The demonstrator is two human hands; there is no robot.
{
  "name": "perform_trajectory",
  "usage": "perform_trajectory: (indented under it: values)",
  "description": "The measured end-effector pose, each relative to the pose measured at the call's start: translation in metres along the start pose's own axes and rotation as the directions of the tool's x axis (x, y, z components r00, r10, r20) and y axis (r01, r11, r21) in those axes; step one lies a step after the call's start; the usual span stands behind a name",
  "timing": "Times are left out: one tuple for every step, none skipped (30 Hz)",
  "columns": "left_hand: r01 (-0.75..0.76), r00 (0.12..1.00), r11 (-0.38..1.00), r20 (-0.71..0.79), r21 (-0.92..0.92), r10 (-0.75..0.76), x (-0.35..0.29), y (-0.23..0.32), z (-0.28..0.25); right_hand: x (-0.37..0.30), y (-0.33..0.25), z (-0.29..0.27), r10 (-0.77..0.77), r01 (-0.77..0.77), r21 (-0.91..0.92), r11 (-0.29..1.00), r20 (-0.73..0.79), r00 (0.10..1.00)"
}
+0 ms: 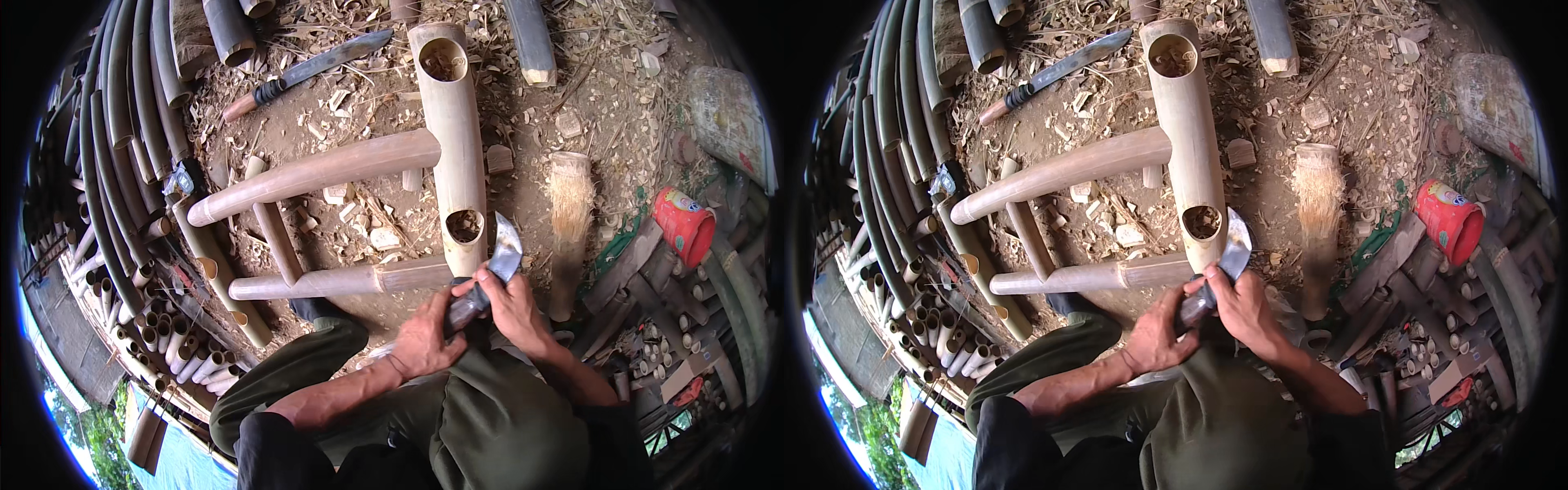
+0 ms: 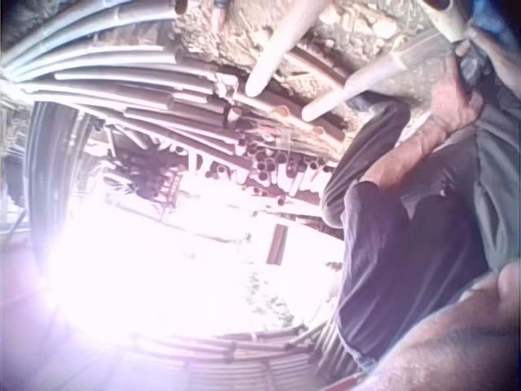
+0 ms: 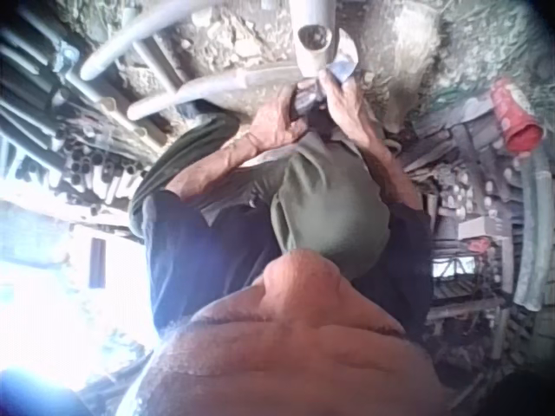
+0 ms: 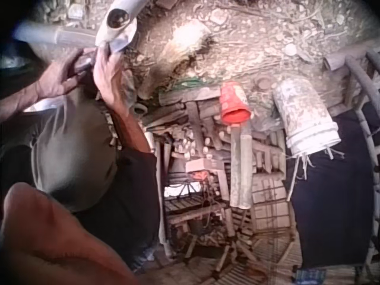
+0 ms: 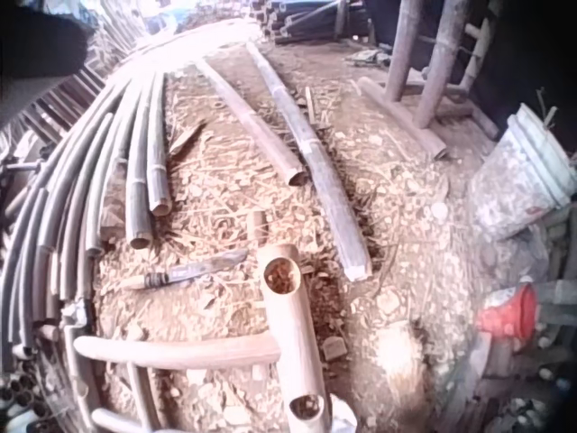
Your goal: The person selects a long wooden pole and uses a chisel and mallet to carve a hole into a vertical wooden post. They then use a curved blade to refine the interior of the hole and test the fit of the pole.
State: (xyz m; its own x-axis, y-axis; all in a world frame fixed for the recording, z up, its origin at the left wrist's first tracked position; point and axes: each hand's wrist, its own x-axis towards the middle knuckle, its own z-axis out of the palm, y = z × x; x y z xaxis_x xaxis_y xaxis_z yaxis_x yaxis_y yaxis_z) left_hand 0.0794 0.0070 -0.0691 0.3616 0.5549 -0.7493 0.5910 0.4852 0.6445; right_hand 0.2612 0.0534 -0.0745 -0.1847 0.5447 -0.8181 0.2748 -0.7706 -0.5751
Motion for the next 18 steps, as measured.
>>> perform_trajectory:
  values:
    - [0.006, 1.000, 0.998, -0.028, 0.063, -0.004, 0.002, -0.004, -0.010, 0.008, 0.001, 0.008, 0.056, -0.060, 0.121, 0.991, 0.034, 0.998]
    - [0.012, 0.998, 0.992, -0.055, 0.125, -0.005, 0.006, -0.007, -0.020, 0.022, 0.011, 0.014, 0.094, -0.101, 0.097, 0.990, 0.076, 0.993]
    - [0.068, 0.994, 0.987, -0.098, 0.147, -0.054, 0.009, -0.009, -0.029, 0.037, 0.016, 0.023, 0.169, -0.186, 0.195, 0.963, 0.103, 0.980]
    - [0.160, 0.983, 0.972, -0.114, 0.171, -0.142, 0.012, -0.007, -0.039, 0.048, 0.014, 0.031, 0.238, -0.269, 0.287, 0.919, 0.137, 0.962]
    - [0.187, 0.977, 0.967, -0.135, 0.172, -0.165, 0.017, -0.010, -0.047, 0.057, 0.008, 0.036, 0.223, -0.264, 0.330, 0.906, 0.156, 0.962]
    - [0.216, 0.969, 0.961, -0.157, 0.174, -0.190, 0.023, -0.013, -0.055, 0.066, 0.003, 0.039, 0.206, -0.259, 0.373, 0.891, 0.175, 0.963]
    - [0.207, 0.966, 0.965, -0.192, 0.160, -0.176, 0.029, -0.012, -0.064, 0.072, -0.004, 0.040, 0.222, -0.287, 0.426, 0.858, 0.197, 0.955]
    - [0.197, 0.961, 0.970, -0.226, 0.145, -0.161, 0.037, -0.008, -0.074, 0.076, -0.013, 0.037, 0.252, -0.309, 0.453, 0.836, 0.181, 0.950]
    - [0.187, 0.965, 0.952, -0.227, 0.242, -0.132, 0.046, 0.005, -0.089, 0.078, -0.011, 0.037, 0.192, -0.268, 0.555, 0.788, 0.193, 0.962]
    - [0.154, 0.973, 0.924, -0.215, 0.350, -0.081, 0.050, 0.009, -0.100, 0.079, -0.011, 0.035, 0.128, -0.225, 0.648, 0.727, 0.194, 0.973]
    - [0.128, 0.979, 0.892, -0.197, 0.433, -0.045, 0.056, 0.019, -0.109, 0.079, -0.015, 0.032, 0.101, -0.209, 0.713, 0.669, 0.191, 0.976]
    - [0.101, 0.984, 0.853, -0.177, 0.512, -0.011, 0.061, 0.034, -0.119, 0.078, -0.022, 0.027, 0.074, -0.193, 0.772, 0.605, 0.187, 0.980]
    - [0.085, 0.991, 0.810, -0.131, 0.580, -0.010, 0.069, 0.047, -0.126, 0.080, -0.024, 0.026, 0.051, -0.183, 0.825, 0.535, 0.184, 0.982]
    - [0.054, 0.997, 0.763, -0.078, 0.644, -0.005, 0.079, 0.064, -0.132, 0.080, -0.022, 0.023, 0.040, -0.173, 0.875, 0.452, 0.174, 0.984]
    - [0.025, 0.999, 0.717, -0.037, 0.696, 0.001, 0.088, 0.079, -0.137, 0.080, -0.019, 0.019, 0.028, -0.162, 0.915, 0.369, 0.163, 0.986]
    - [0.005, 1.000, 0.662, 0.000, 0.749, -0.007, 0.096, 0.093, -0.140, 0.081, -0.017, 0.015, 0.016, -0.151, 0.948, 0.282, 0.153, 0.988]
    - [-0.021, 0.999, 0.604, 0.039, 0.796, -0.016, 0.104, 0.106, -0.142, 0.081, -0.015, 0.009, -0.048, -0.140, 0.959, 0.247, 0.156, 0.987]
    - [-0.051, 0.997, 0.542, 0.076, 0.839, -0.023, 0.112, 0.122, -0.141, 0.079, -0.014, 0.003, -0.062, -0.135, 0.978, 0.156, 0.147, 0.987]
